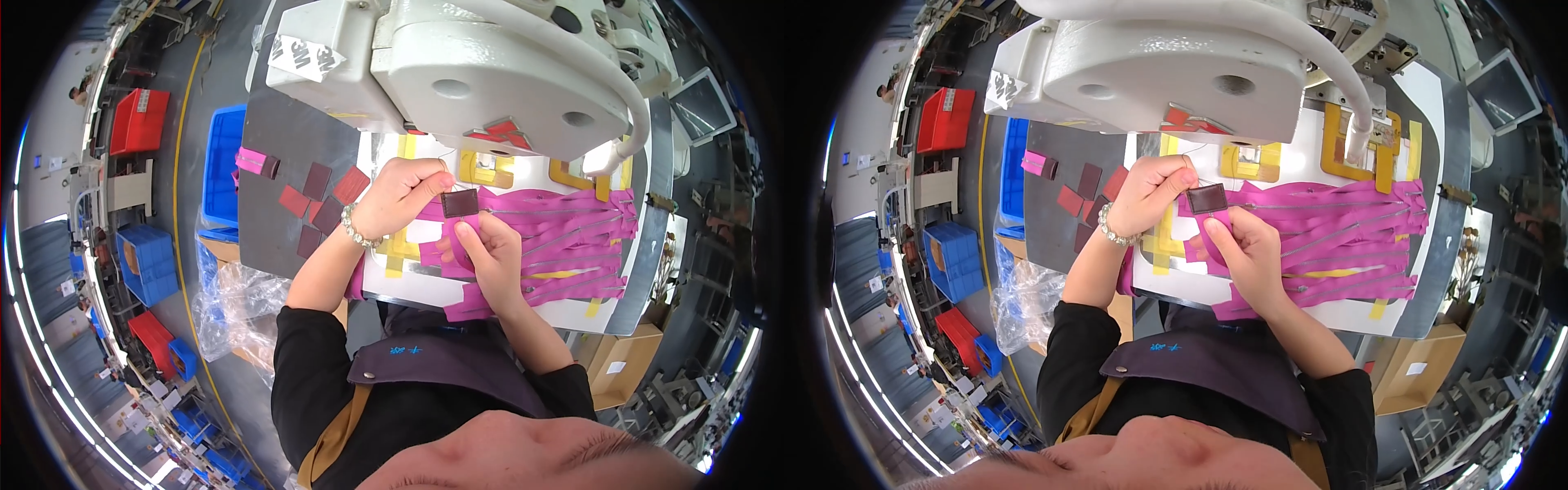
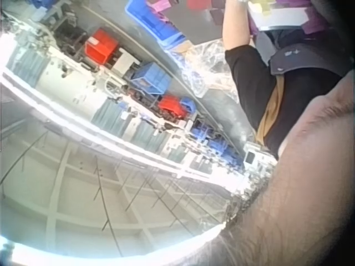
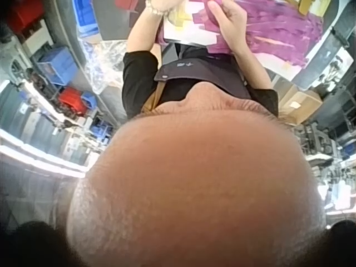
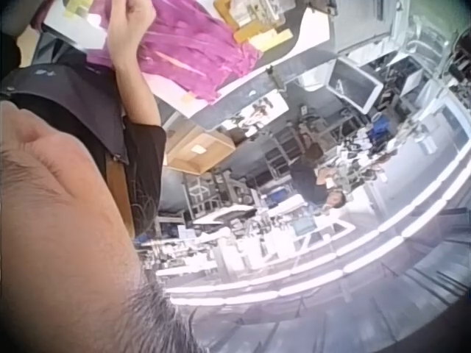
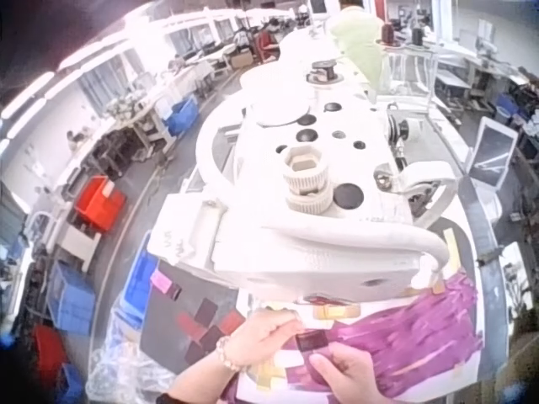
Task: Sewing leather tabs onto zippers using an industrial sewing machine.
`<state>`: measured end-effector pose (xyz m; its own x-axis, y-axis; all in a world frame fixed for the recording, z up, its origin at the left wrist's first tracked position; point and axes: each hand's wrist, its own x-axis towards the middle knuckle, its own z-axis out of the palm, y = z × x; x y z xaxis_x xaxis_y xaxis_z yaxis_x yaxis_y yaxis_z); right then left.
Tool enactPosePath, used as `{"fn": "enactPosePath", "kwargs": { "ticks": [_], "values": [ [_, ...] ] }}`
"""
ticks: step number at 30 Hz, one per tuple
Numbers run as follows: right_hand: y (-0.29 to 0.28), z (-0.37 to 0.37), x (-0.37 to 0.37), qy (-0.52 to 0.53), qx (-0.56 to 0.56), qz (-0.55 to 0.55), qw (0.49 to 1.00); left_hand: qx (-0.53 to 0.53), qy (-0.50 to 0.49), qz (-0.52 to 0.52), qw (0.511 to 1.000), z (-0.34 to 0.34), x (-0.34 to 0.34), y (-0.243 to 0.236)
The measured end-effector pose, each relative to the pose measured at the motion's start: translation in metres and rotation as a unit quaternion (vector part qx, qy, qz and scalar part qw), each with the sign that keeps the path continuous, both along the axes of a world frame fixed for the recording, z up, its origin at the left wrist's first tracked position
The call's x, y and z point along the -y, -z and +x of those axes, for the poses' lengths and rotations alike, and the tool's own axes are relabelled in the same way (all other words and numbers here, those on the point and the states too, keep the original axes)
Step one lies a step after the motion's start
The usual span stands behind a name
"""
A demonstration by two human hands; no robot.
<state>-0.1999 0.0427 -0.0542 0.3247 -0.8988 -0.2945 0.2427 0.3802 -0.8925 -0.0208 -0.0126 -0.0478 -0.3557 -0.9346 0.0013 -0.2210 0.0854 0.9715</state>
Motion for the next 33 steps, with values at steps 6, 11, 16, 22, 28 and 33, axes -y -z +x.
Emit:
{"fn": "enactPosePath", "kwargs": {
  "ticks": [6,11,16,22,28,33],
  "values": [
    [0.008,0.003,0.005,0.012,0.031,0.025,0.999,0.045,-0.005,0.000,0.999,-0.001,0.003,0.005],
    [0.012,0.005,0.004,0.030,0.048,0.031,0.998,0.062,-0.012,0.001,0.998,-0.001,0.005,0.009],
    [0.012,0.005,0.003,0.025,0.047,0.024,0.998,0.072,-0.015,-0.001,0.997,0.000,0.006,0.012],
    [0.011,0.005,0.004,0.027,0.050,0.023,0.998,0.066,-0.017,-0.001,0.998,0.001,0.005,0.013],
    [0.009,0.005,0.003,0.029,0.043,0.030,0.998,0.061,-0.014,0.001,0.998,0.002,0.004,0.013],
    [0.008,0.005,0.003,0.029,0.040,0.027,0.998,0.062,-0.006,0.006,0.998,0.002,0.003,0.010]
  ]
}}
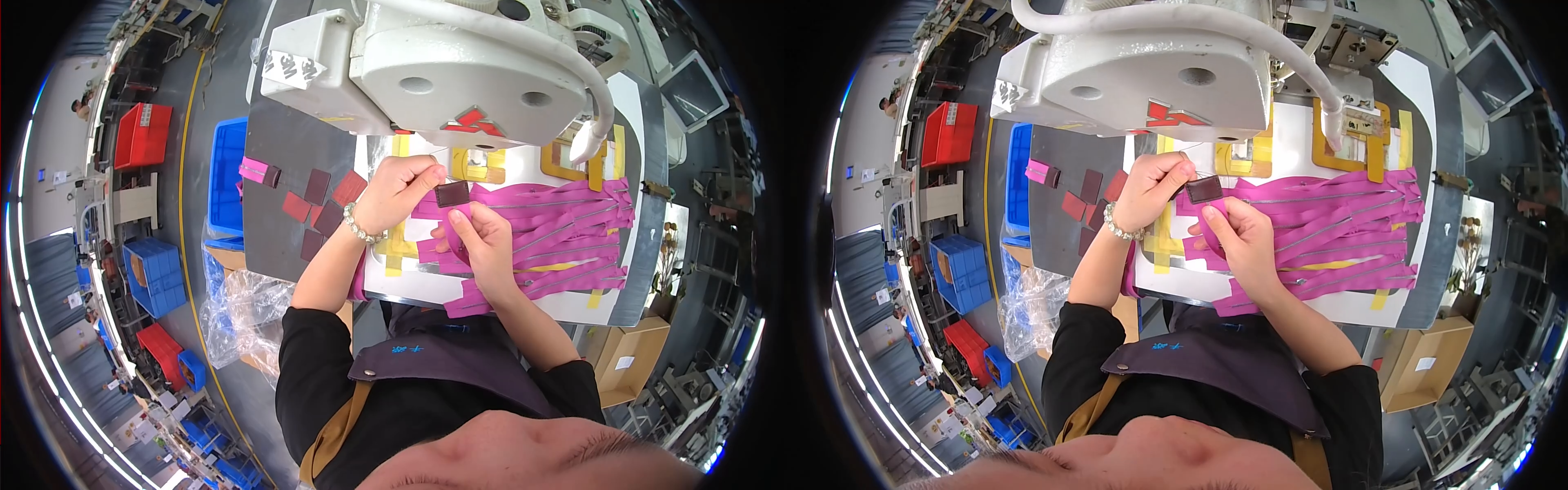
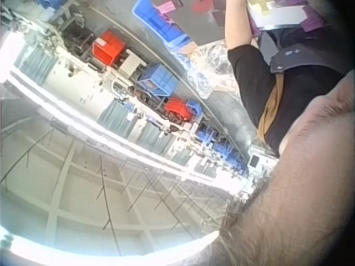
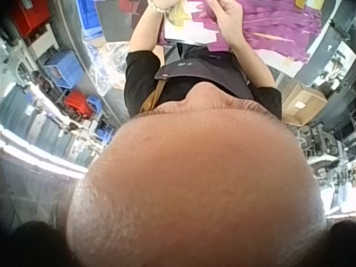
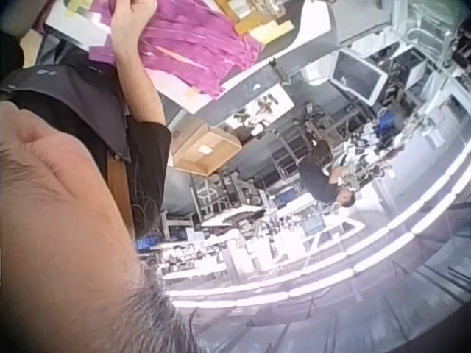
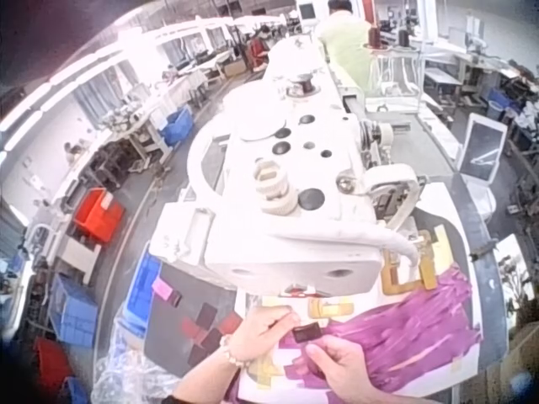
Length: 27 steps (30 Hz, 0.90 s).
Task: Sewing leather tabs onto zippers using an industrial sewing machine.
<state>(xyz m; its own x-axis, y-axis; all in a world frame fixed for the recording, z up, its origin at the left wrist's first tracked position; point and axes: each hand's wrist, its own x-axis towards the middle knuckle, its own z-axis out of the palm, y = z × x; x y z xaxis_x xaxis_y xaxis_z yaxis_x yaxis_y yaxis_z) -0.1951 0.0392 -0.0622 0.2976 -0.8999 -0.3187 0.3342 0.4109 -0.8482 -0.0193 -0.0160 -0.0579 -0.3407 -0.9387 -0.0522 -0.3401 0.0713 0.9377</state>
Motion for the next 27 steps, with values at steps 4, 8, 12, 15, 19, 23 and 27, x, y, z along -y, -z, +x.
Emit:
{"fn": "enactPosePath", "kwargs": {
  "ticks": [4,8,12,15,19,23,27],
  "values": [
    [0.001,0.001,0.000,0.006,0.003,0.002,1.000,-0.025,-0.005,0.014,1.000,-0.001,-0.002,-0.002],
    [0.001,0.001,-0.002,0.012,-0.006,0.007,1.000,-0.048,0.012,0.016,0.999,-0.001,-0.003,-0.006],
    [0.002,0.002,-0.004,0.018,-0.005,-0.018,1.000,-0.013,0.035,0.044,0.998,-0.001,-0.005,-0.009],
    [0.001,-0.001,-0.004,0.002,-0.028,-0.023,0.999,-0.015,0.036,0.006,0.999,-0.006,-0.005,-0.008],
    [0.002,0.000,-0.006,0.009,-0.025,-0.018,0.999,-0.038,0.034,0.012,0.999,-0.009,-0.005,-0.007],
    [0.002,0.001,-0.007,0.013,-0.024,-0.020,0.999,-0.058,0.032,0.030,0.997,-0.009,-0.006,-0.008],
    [0.001,0.001,-0.007,0.017,-0.031,-0.022,0.999,-0.081,0.027,0.057,0.995,-0.010,-0.007,-0.008]
  ]
}}
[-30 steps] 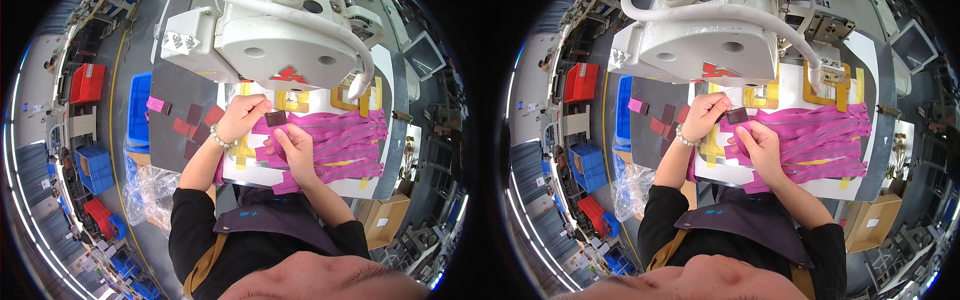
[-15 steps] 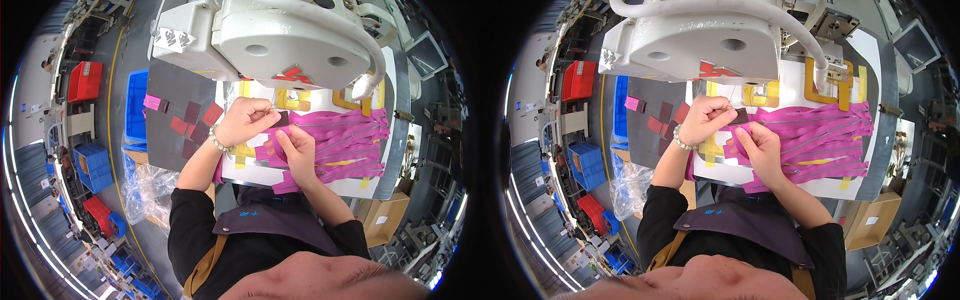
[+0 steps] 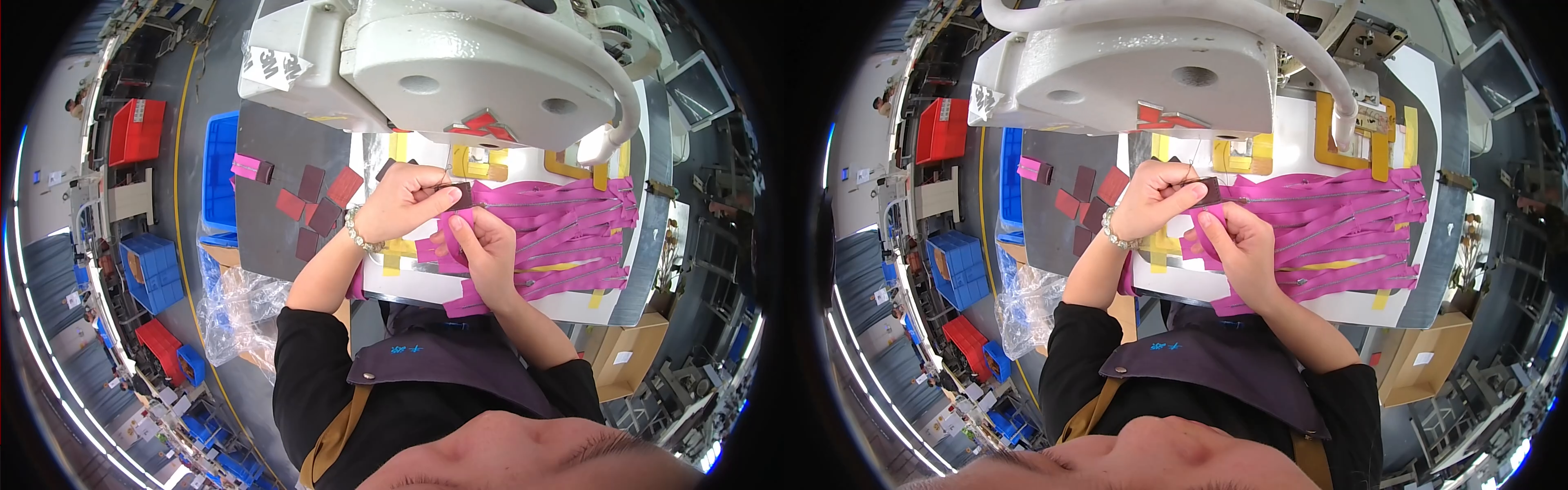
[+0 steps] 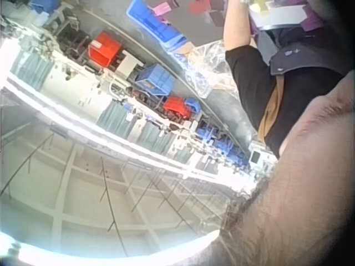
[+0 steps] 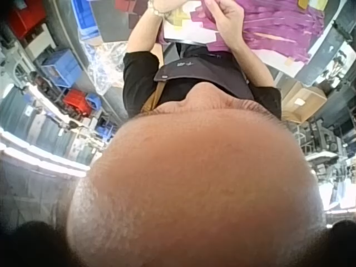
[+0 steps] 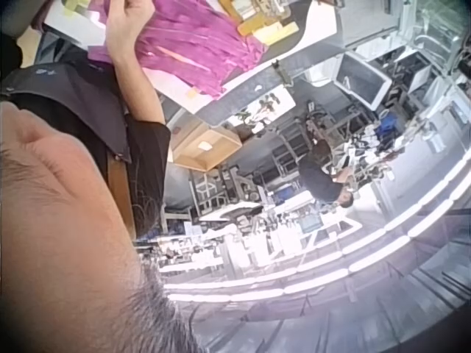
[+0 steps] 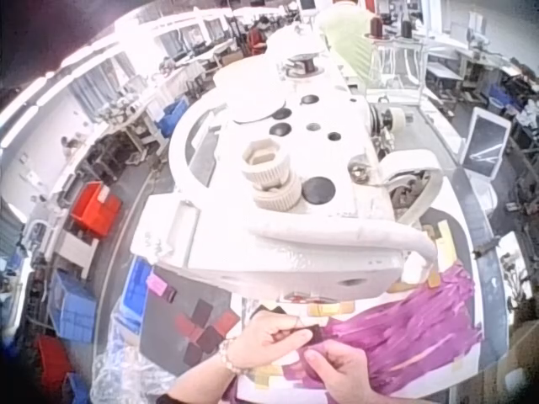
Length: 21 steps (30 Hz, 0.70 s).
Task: Sewing leather tabs onto zippers using an industrial sewing machine.
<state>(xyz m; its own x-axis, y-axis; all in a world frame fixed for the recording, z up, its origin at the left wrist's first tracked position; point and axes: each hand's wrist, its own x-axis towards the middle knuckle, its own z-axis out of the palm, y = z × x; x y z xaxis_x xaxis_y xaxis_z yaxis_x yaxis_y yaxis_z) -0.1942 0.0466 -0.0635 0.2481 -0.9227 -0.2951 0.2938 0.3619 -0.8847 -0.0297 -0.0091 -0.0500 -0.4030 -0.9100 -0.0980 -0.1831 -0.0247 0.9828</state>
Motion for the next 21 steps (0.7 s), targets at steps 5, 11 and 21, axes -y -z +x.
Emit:
{"fn": "enactPosePath", "kwargs": {
  "ticks": [5,11,21],
  "values": [
    [-0.0006,-0.0005,-0.0003,-0.003,-0.007,-0.004,1.000,-0.036,-0.003,0.015,0.999,-0.0004,-0.0009,0.0003],
    [-0.0023,-0.0032,0.0013,-0.030,-0.029,-0.025,0.999,-0.044,0.002,0.015,0.999,0.0009,-0.0013,0.0014],
    [0.0010,-0.0013,-0.0043,-0.019,-0.056,-0.048,0.997,-0.077,0.009,0.048,0.996,0.0034,-0.0034,0.0028]
  ]
}}
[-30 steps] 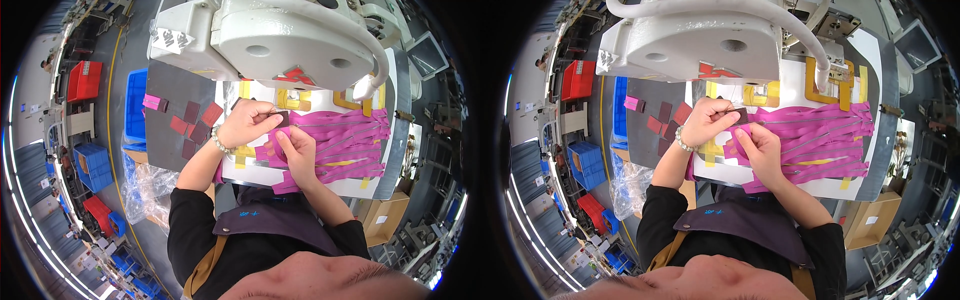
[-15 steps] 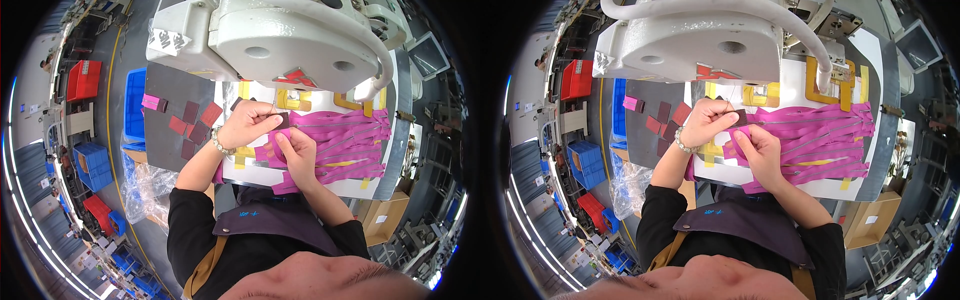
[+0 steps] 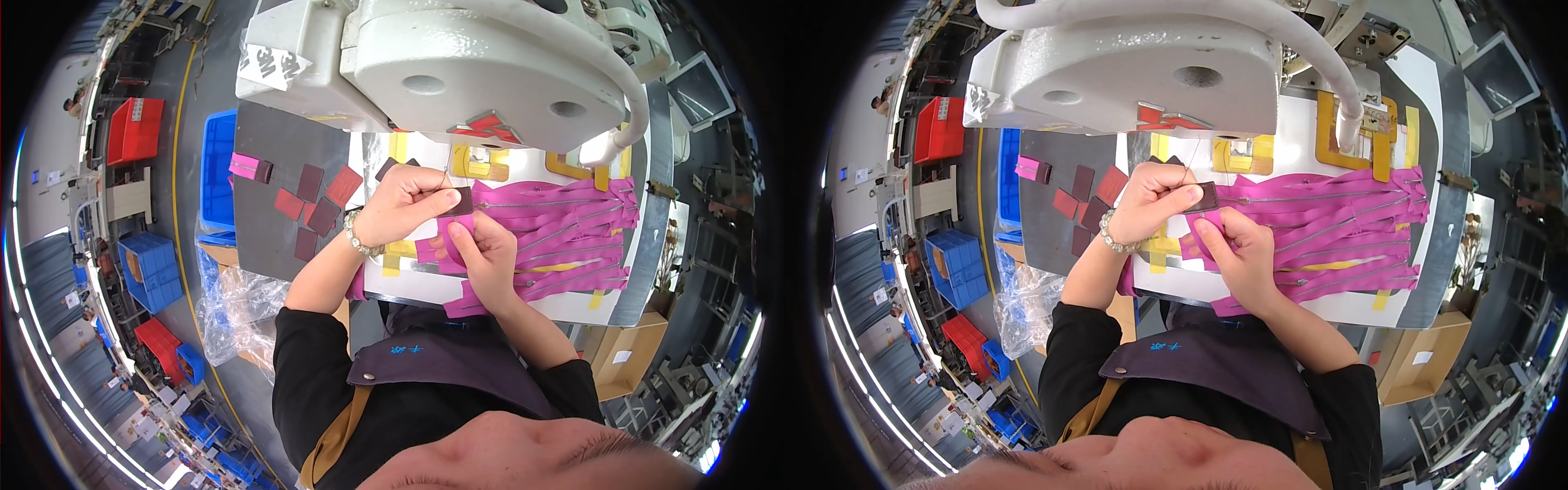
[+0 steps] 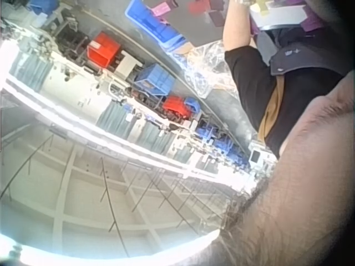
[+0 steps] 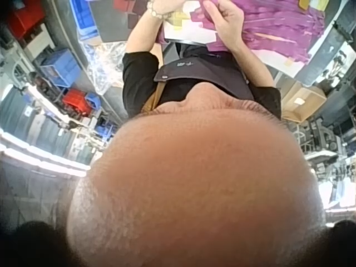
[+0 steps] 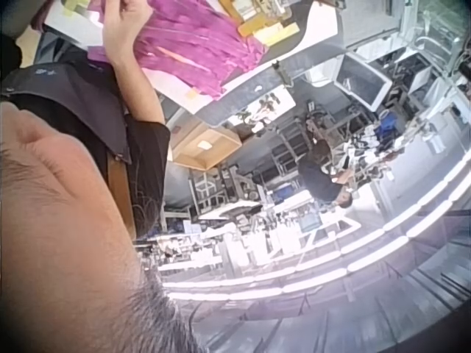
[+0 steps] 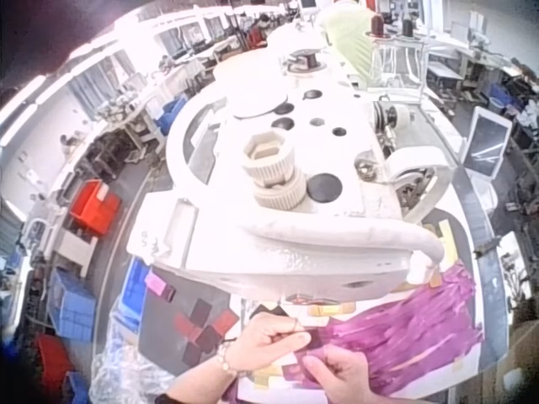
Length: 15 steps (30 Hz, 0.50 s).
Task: Sewing leather tabs onto zippers using an industrial sewing machine.
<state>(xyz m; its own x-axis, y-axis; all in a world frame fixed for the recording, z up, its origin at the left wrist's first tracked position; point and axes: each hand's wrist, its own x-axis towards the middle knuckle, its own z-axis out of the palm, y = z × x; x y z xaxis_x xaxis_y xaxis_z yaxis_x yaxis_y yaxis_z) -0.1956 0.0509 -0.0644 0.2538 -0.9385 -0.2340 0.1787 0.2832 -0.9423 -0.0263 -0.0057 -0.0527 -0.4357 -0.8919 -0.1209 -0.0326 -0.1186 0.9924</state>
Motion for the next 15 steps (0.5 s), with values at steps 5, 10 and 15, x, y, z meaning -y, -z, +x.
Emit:
{"fn": "enactPosePath", "kwargs": {
  "ticks": [5,10,15],
  "values": [
    [-0.0005,0.0004,-0.0013,0.004,-0.005,-0.029,1.000,-0.032,0.007,0.009,0.999,-0.0003,0.0001,-0.0006],
    [-0.0005,-0.0002,-0.0028,0.004,-0.012,-0.063,0.998,-0.026,0.004,0.042,0.999,-0.0066,-0.0014,-0.0020],
    [0.0023,-0.0003,-0.0036,0.004,-0.007,-0.064,0.998,-0.013,0.018,0.056,0.998,-0.0079,-0.0003,-0.0023]
  ]
}}
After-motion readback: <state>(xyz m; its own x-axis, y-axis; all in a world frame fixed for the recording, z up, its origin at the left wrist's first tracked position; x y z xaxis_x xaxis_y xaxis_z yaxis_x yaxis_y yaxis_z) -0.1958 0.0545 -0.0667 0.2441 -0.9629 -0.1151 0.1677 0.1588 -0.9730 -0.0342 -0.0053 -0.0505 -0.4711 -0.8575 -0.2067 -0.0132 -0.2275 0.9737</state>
